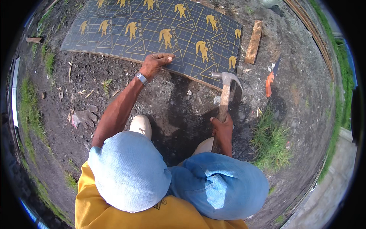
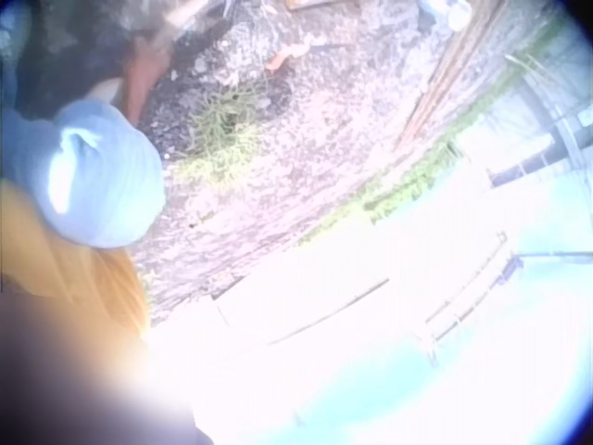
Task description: The person kneels on the ground and positions a patterned tile on wooden supports. They then use a hammer to drive nails into the tile at multiple points along its edges to secure it in place.
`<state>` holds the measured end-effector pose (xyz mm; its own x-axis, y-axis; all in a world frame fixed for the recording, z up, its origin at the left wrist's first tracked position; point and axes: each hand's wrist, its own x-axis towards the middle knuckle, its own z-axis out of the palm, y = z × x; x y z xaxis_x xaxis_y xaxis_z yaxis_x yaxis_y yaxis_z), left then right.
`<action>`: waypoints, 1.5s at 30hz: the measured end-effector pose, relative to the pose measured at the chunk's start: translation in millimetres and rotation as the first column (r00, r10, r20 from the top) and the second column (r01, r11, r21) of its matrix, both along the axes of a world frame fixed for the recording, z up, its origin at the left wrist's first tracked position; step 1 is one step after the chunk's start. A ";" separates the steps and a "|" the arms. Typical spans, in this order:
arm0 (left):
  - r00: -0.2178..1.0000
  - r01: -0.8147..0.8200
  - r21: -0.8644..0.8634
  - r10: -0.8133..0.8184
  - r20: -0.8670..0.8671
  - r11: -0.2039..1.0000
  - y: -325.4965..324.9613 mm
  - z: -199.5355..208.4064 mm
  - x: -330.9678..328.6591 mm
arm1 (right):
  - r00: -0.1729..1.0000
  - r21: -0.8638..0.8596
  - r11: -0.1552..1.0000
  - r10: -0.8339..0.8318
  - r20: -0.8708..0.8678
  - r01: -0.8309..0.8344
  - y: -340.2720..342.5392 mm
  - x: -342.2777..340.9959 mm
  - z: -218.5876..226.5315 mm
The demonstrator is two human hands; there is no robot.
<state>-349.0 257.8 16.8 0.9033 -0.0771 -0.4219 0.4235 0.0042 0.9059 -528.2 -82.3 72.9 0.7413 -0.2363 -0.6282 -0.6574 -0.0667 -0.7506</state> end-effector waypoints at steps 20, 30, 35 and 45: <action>0.951 -0.286 -0.144 0.299 0.074 0.947 1.9 0.6 -11.8 | 0.945 -0.193 0.930 0.286 -0.157 -0.314 7.9 -52.1 2.2; 0.961 -0.275 -0.370 0.240 -0.138 0.887 23.0 -2.6 -15.6 | 0.804 -0.265 0.768 0.498 -0.324 -0.583 9.9 -62.3 -3.4; 0.971 -0.226 -0.397 0.173 -0.167 0.890 17.7 7.2 -13.8 | 0.823 -0.264 0.784 0.499 -0.272 -0.562 6.7 -66.2 -7.5; 0.998 -0.039 0.071 0.035 0.056 0.997 -8.9 2.1 2.0 | 0.837 -0.262 0.797 0.492 -0.238 -0.543 7.6 -63.6 -8.1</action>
